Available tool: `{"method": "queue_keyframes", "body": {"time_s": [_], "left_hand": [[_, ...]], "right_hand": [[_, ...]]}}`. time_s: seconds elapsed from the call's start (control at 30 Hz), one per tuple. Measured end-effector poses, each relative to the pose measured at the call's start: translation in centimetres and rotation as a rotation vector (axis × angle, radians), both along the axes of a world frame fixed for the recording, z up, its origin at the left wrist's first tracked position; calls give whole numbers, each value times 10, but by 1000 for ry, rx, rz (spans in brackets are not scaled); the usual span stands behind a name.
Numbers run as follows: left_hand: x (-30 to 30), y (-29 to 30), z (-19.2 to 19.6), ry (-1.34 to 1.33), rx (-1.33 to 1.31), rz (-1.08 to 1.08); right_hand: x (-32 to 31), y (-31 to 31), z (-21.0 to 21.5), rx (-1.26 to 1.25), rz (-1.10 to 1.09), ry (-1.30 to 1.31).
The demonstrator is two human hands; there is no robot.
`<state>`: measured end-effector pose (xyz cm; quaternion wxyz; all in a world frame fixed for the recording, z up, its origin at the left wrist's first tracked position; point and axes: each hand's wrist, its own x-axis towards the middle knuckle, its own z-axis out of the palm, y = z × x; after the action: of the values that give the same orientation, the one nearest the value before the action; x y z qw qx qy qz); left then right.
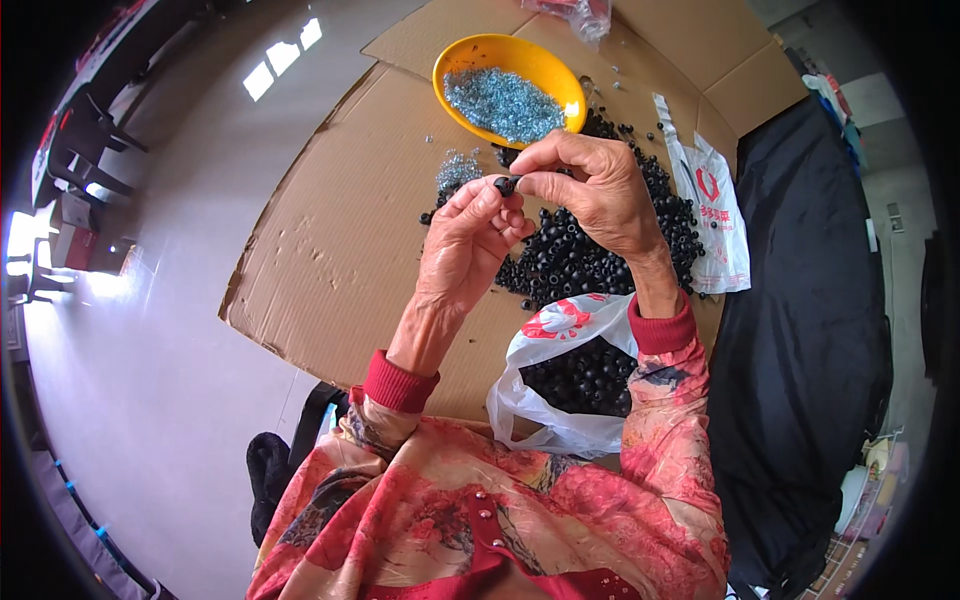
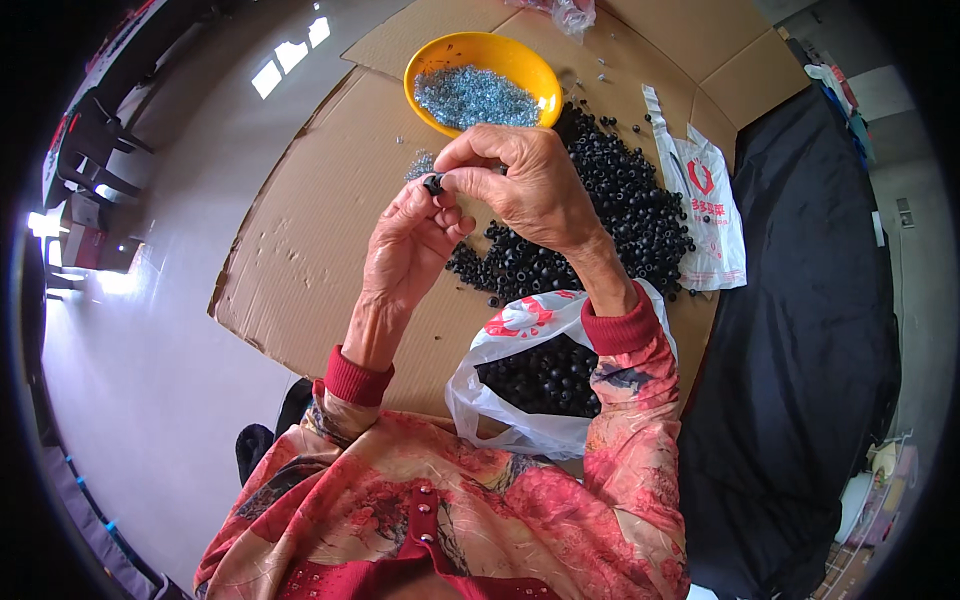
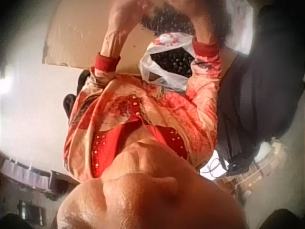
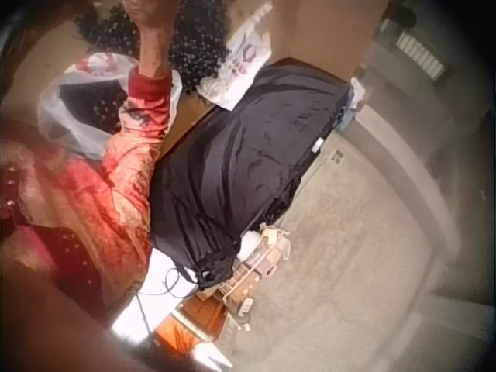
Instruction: The person assembles small components by inserting metal pins into black rubber grommets by hand and placing the assembled pieces into a plastic bag.
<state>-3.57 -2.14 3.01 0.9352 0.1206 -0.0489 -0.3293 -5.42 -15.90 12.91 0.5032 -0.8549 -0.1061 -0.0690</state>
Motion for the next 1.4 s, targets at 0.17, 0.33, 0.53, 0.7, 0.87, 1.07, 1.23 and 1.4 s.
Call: {"method": "queue_keyframes", "body": {"time_s": [0.17, 0.33, 0.53, 0.7, 0.87, 1.07, 1.23, 1.4], "left_hand": [[-1, -2, 1, -5, 12, 10], [0, -1, 3, -39, 66, 57], [-4, -3, 5, 56, -6, -4], [-3, -2, 3, 58, -27, -23], [-4, -3, 6, 45, -25, -30], [-7, -4, 5, 44, -33, -48], [-6, -1, 9, 91, -89, -33], [-8, -5, 13, 86, -105, -51]], "right_hand": [[-1, -1, 2, -82, 0, -9], [1, 1, 1, -193, 18, -82], [-3, -3, -4, -105, -9, -81], [-2, -3, -9, -108, -2, -134], [-5, -3, -8, -174, -20, -231], [-7, -1, -11, -159, -58, -260], [-8, 8, -10, -43, -95, -227], [-13, 7, -11, -328, -126, -440]]}}
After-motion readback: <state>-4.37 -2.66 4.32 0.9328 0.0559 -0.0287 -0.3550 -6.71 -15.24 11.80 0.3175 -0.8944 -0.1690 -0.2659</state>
